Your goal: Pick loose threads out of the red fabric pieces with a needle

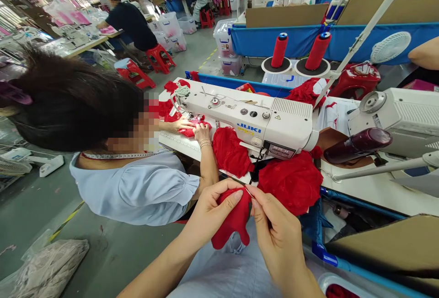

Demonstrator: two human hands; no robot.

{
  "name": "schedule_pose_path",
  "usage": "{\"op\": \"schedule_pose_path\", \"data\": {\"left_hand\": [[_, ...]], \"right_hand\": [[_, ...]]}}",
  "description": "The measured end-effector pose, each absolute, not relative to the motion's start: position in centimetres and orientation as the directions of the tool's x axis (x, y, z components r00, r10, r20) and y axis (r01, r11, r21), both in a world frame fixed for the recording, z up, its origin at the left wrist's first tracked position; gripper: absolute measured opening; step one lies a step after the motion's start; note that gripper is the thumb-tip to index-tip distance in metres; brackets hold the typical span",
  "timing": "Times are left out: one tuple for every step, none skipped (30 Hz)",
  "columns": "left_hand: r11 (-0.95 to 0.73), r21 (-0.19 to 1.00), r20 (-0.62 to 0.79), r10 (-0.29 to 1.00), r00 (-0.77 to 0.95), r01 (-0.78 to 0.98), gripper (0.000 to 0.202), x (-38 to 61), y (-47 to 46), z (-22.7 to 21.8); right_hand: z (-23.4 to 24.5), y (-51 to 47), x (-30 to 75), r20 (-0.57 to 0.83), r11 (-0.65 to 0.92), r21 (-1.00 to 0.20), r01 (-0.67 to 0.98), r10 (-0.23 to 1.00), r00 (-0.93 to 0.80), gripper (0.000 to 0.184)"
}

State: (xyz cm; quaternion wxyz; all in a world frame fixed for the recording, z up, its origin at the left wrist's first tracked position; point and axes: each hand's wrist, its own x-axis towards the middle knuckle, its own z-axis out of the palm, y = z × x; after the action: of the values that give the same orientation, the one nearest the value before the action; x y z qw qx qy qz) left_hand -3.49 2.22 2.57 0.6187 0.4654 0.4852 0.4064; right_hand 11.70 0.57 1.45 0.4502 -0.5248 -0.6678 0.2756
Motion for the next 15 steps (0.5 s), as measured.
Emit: {"op": "schedule_pose_path", "data": {"left_hand": [[0.232, 0.972, -0.219, 0.957, 0.192, -0.047, 0.022, -3.52, 2.26, 2.57], [0.215, 0.976, -0.205, 0.961, 0.187, -0.034, 0.022, -3.55, 2.29, 2.57], [0.188, 0.982, -0.182, 0.966, 0.186, -0.016, 0.021, -3.59, 2.32, 2.58], [0.16, 0.987, -0.157, 0.969, 0.188, 0.002, 0.02, -3.61, 2.35, 2.61], [0.139, 0.99, -0.139, 0.971, 0.196, 0.015, 0.019, -3.63, 2.39, 2.65], [0.137, 0.99, -0.138, 0.969, 0.205, 0.022, 0.018, -3.64, 2.42, 2.69], [0.153, 0.988, -0.154, 0.966, 0.209, 0.019, 0.017, -3.64, 2.45, 2.73], [0.184, 0.983, -0.181, 0.96, 0.212, 0.007, 0.017, -3.65, 2.48, 2.75], [0.219, 0.976, -0.212, 0.954, 0.213, -0.01, 0.018, -3.66, 2.51, 2.75], [0.249, 0.968, -0.238, 0.947, 0.216, -0.028, 0.019, -3.69, 2.54, 2.71], [0.272, 0.961, -0.256, 0.941, 0.221, -0.044, 0.022, -3.74, 2.57, 2.64], [0.283, 0.958, -0.264, 0.937, 0.228, -0.053, 0.025, -3.8, 2.59, 2.54], [0.285, 0.957, -0.265, 0.935, 0.236, -0.053, 0.028, -3.88, 2.61, 2.44], [0.283, 0.958, -0.264, 0.933, 0.243, -0.045, 0.031, -3.95, 2.63, 2.35], [0.283, 0.958, -0.266, 0.931, 0.25, -0.036, 0.034, -4.0, 2.63, 2.28]], "right_hand": [[1.44, 0.6, 11.76, 0.299, 0.281, -0.846, 0.454, 0.954, -0.033, 0.023], [1.48, 0.64, 11.82, 0.278, 0.259, -0.855, 0.45, 0.96, -0.023, 0.024], [1.57, 0.71, 11.88, 0.252, 0.232, -0.867, 0.44, 0.968, -0.014, 0.025], [1.68, 0.81, 11.93, 0.222, 0.204, -0.882, 0.426, 0.975, -0.008, 0.026], [1.81, 0.92, 11.96, 0.192, 0.177, -0.895, 0.411, 0.981, -0.003, 0.026], [1.94, 1.03, 11.97, 0.164, 0.151, -0.904, 0.399, 0.986, -0.001, 0.023], [2.04, 1.14, 11.97, 0.14, 0.127, -0.913, 0.389, 0.99, 0.003, 0.021], [2.11, 1.23, 11.96, 0.118, 0.105, -0.921, 0.376, 0.993, 0.013, 0.02], [2.15, 1.3, 11.95, 0.093, 0.079, -0.93, 0.358, 0.995, 0.024, 0.022], [2.15, 1.35, 11.94, 0.066, 0.051, -0.941, 0.334, 0.997, 0.033, 0.025], [2.13, 1.38, 11.94, 0.037, 0.023, -0.953, 0.301, 0.999, 0.04, 0.026], [2.1, 1.39, 11.95, 0.01, -0.002, -0.965, 0.264, 0.999, 0.043, 0.027], [2.07, 1.38, 11.96, -0.014, -0.023, -0.974, 0.227, 0.999, 0.042, 0.028], [2.04, 1.37, 11.97, -0.033, -0.041, -0.979, 0.197, 0.999, 0.04, 0.029], [2.02, 1.35, 11.98, -0.049, -0.055, -0.983, 0.175, 0.998, 0.036, 0.03]]}}
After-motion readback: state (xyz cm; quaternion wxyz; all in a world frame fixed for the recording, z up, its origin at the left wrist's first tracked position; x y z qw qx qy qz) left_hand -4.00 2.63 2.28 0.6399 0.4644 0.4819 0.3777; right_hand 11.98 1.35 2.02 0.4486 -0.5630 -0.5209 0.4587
